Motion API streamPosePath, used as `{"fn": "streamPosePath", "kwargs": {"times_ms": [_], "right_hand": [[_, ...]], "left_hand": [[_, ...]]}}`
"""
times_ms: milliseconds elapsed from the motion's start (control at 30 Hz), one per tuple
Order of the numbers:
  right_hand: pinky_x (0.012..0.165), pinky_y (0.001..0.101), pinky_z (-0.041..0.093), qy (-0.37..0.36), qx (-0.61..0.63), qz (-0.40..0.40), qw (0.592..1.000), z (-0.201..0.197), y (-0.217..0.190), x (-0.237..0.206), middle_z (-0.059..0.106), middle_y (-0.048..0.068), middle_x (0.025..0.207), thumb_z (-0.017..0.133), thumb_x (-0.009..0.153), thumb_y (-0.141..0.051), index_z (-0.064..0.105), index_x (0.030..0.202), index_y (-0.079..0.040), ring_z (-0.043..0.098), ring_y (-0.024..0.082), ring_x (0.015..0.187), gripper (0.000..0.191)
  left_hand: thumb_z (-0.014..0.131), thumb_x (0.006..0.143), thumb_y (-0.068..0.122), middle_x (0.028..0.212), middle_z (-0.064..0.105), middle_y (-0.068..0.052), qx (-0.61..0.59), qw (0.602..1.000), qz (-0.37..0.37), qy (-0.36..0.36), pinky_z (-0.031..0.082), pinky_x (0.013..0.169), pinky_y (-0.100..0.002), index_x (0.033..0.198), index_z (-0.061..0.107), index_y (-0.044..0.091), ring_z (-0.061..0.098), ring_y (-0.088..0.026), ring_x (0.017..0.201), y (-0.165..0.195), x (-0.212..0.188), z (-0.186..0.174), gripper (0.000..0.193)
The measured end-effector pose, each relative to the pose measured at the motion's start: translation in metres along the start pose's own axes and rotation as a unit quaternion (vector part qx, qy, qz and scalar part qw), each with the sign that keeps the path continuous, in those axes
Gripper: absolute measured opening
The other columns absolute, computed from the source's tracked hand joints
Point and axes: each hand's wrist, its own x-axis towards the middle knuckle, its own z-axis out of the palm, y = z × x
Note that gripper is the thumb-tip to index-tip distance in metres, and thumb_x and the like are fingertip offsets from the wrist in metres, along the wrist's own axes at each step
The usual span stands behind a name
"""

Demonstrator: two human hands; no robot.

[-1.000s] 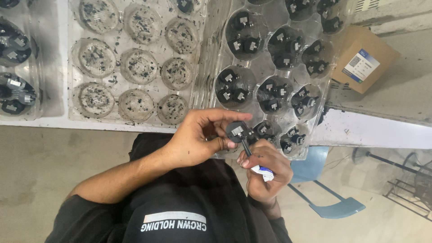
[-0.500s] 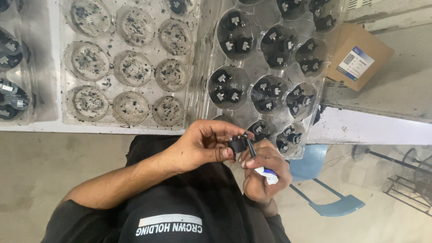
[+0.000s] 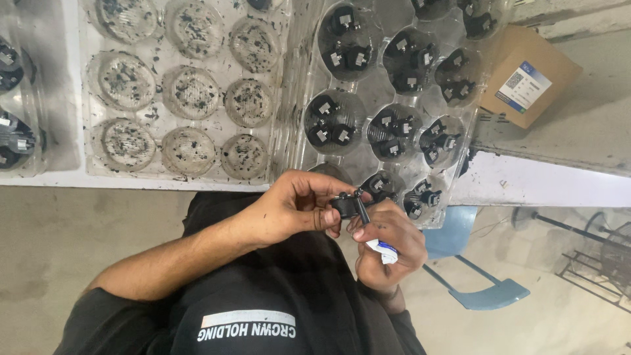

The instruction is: The person picks small black cylindrical components one at a time from a blister tray and applies glue to each from a small tube, then places the glued components back into the tray. Near the end they handle a plastic-wrapped item and a box on the workbench before resuming gluing.

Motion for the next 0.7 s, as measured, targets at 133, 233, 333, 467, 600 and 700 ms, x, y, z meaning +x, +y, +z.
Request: {"fn": "streamPosePath", "kwargs": {"times_ms": [133, 233, 333, 467, 600, 700], "right_hand": [[0.062, 0.0281, 0.045, -0.006, 0.003, -0.001, 1.000, -0.001, 0.001, 0.000, 0.066, 0.008, 0.073, 0.052, 0.067, 0.010, 0.065, 0.083, -0.001, 0.062, 0.021, 0.067, 0.023], [0.065, 0.0301, 0.044, -0.007, 0.008, -0.007, 1.000, 0.000, 0.002, 0.001, 0.066, 0.008, 0.072, 0.050, 0.062, 0.008, 0.066, 0.083, -0.001, 0.062, 0.020, 0.066, 0.027], [0.067, 0.0314, 0.045, -0.015, -0.001, -0.012, 1.000, -0.001, 0.003, 0.001, 0.066, 0.008, 0.073, 0.051, 0.062, 0.009, 0.066, 0.082, -0.001, 0.062, 0.021, 0.067, 0.027], [0.065, 0.0317, 0.048, -0.037, -0.018, 0.058, 0.997, -0.006, 0.004, -0.005, 0.065, 0.010, 0.075, 0.052, 0.076, 0.010, 0.066, 0.089, 0.000, 0.063, 0.022, 0.069, 0.021], [0.070, 0.0400, 0.057, 0.114, 0.192, 0.071, 0.972, -0.003, 0.015, -0.021, 0.058, 0.011, 0.082, 0.062, 0.103, -0.009, 0.060, 0.105, 0.000, 0.055, 0.019, 0.074, 0.009], [0.066, 0.0379, 0.055, 0.187, 0.174, 0.035, 0.966, -0.019, 0.024, -0.031, 0.056, 0.010, 0.078, 0.065, 0.109, -0.020, 0.058, 0.110, -0.002, 0.055, 0.018, 0.071, 0.019]], "left_hand": [[0.069, 0.099, 0.008, 0.136, 0.071, -0.011, -0.020, 1.000, 0.000, 0.004, 0.061, 0.083, -0.029, 0.135, 0.064, -0.002, 0.071, -0.014, 0.091, -0.002, 0.001, -0.002, 0.037], [0.068, 0.100, 0.006, 0.131, 0.072, -0.013, -0.003, 1.000, 0.009, 0.003, 0.061, 0.082, -0.030, 0.135, 0.065, -0.004, 0.071, -0.014, 0.094, 0.001, 0.001, -0.001, 0.036], [0.067, 0.101, 0.005, 0.133, 0.071, -0.014, -0.014, 1.000, 0.006, -0.007, 0.061, 0.083, -0.030, 0.135, 0.066, -0.004, 0.071, -0.014, 0.090, 0.004, 0.001, 0.000, 0.034], [0.070, 0.099, 0.004, 0.115, 0.073, -0.011, -0.039, 0.999, 0.015, 0.030, 0.059, 0.085, -0.028, 0.136, 0.068, -0.001, 0.069, -0.012, 0.091, 0.002, 0.001, -0.002, 0.038], [0.083, 0.088, 0.000, 0.093, 0.065, 0.001, 0.157, 0.968, 0.130, 0.146, 0.063, 0.088, -0.028, 0.138, 0.068, 0.004, 0.069, -0.009, 0.088, 0.028, 0.031, -0.026, 0.052], [0.082, 0.091, -0.003, 0.108, 0.075, 0.004, 0.333, 0.885, 0.261, 0.195, 0.060, 0.084, -0.023, 0.134, 0.066, 0.006, 0.070, -0.006, 0.095, 0.084, 0.094, -0.079, 0.047]]}}
